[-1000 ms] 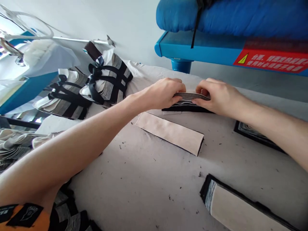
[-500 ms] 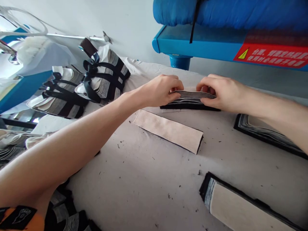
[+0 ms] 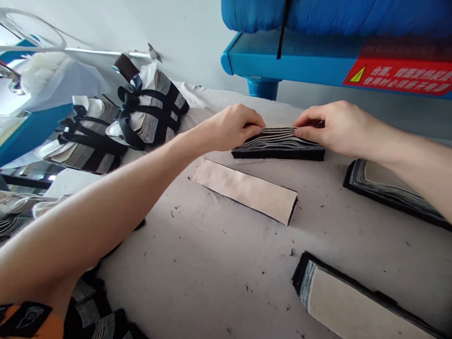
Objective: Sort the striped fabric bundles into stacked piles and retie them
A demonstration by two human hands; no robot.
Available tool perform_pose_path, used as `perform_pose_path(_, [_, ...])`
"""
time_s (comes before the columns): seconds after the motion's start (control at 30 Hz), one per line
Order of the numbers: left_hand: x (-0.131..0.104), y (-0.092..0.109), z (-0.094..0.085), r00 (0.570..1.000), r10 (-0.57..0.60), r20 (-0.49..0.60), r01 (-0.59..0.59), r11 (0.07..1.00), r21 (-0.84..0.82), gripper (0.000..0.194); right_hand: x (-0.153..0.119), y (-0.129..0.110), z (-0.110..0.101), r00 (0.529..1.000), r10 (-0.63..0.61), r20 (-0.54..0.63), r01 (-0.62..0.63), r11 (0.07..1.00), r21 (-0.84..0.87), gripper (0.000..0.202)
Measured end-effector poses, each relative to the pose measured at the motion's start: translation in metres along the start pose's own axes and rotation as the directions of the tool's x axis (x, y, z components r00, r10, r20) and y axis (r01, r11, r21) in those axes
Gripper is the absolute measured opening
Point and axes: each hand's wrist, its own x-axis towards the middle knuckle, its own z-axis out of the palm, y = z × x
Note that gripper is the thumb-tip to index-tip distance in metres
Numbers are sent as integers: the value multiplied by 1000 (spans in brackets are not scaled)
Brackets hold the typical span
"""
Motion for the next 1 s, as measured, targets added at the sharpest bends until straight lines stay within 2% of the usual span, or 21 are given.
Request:
perform_pose_path(0.33, [-2,1,0,1000,-16,-6,16,1000,-4,29,4,6,4,999,-29,-32,30,1000,4,18])
perform_pose_path(0.47, [-7,6,5,1000,6,2,-6,998,70,23,4,8,5,995,-87,-43,88,996,21,21])
perform_pose_path(0.6, [-11,10,14,999,48,-15,-45,986,161,35,2,9,10,995,-94,-20,94,995,12,15])
perform_pose_path(0.67, [-11,9,16,998,53,-29,-48,986,162,28,2,10,14,990,-135,-28,134,991,-24,24])
perform_pose_path(0.77, [-9,8,15,999,38,-34,-33,988,150,21,2,12,17,985,-169,-24,167,983,-73,31])
perform_pose_path(1.0, [-3,8,7,999,-51,11,48,981,186,24,4,11,15,990,-141,-28,139,988,-63,16])
